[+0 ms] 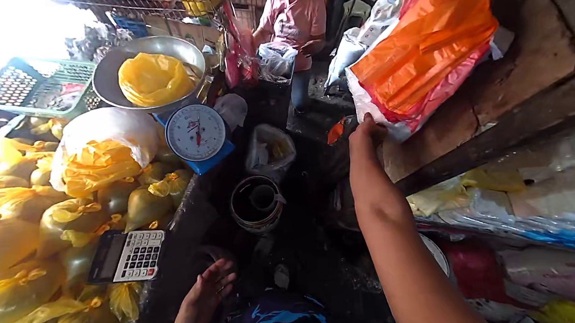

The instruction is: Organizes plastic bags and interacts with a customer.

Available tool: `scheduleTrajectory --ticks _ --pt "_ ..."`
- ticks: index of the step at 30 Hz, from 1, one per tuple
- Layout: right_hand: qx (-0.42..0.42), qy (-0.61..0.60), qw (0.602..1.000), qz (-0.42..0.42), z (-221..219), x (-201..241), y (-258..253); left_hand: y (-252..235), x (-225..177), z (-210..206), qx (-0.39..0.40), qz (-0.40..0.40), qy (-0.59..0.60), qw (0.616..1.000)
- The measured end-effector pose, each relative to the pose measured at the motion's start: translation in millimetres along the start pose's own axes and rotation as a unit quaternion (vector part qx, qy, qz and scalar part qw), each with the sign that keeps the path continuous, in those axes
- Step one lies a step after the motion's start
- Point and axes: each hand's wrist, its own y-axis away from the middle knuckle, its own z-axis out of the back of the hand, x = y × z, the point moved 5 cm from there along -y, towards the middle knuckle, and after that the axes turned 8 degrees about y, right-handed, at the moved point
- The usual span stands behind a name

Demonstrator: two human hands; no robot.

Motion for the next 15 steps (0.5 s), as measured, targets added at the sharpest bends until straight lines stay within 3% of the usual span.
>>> scheduleTrajectory --ticks 3,6,9,12,15 --pt "-0.031 0.017 0.998 0.049 15.5 -1.5 5.7 -32.7 -19.5 -22.6 0.068 -0.031 0.036 0.997" --pt "-0.028 0.04 0.986 0.157 54.5 -4.4 19.8 -76.0 -39.1 -40.4 0.108 -0.04 0.02 0.993" --pt "-0.053 0.157 0.954 0.249 90.6 0.1 29.1 -114.1 -53.6 -53.3 0.141 -0.028 0.01 0.99" --pt "-0.084 0.281 0.91 0.294 111.6 3.8 28.4 -156.6 -68.2 -59.1 0.165 0.013 -0.046 0.985" --pt "-0.054 0.354 0.888 0.29 124.6 5.1 23.5 -204.2 -83.2 -69.7 0.195 0.053 -0.096 0.975"
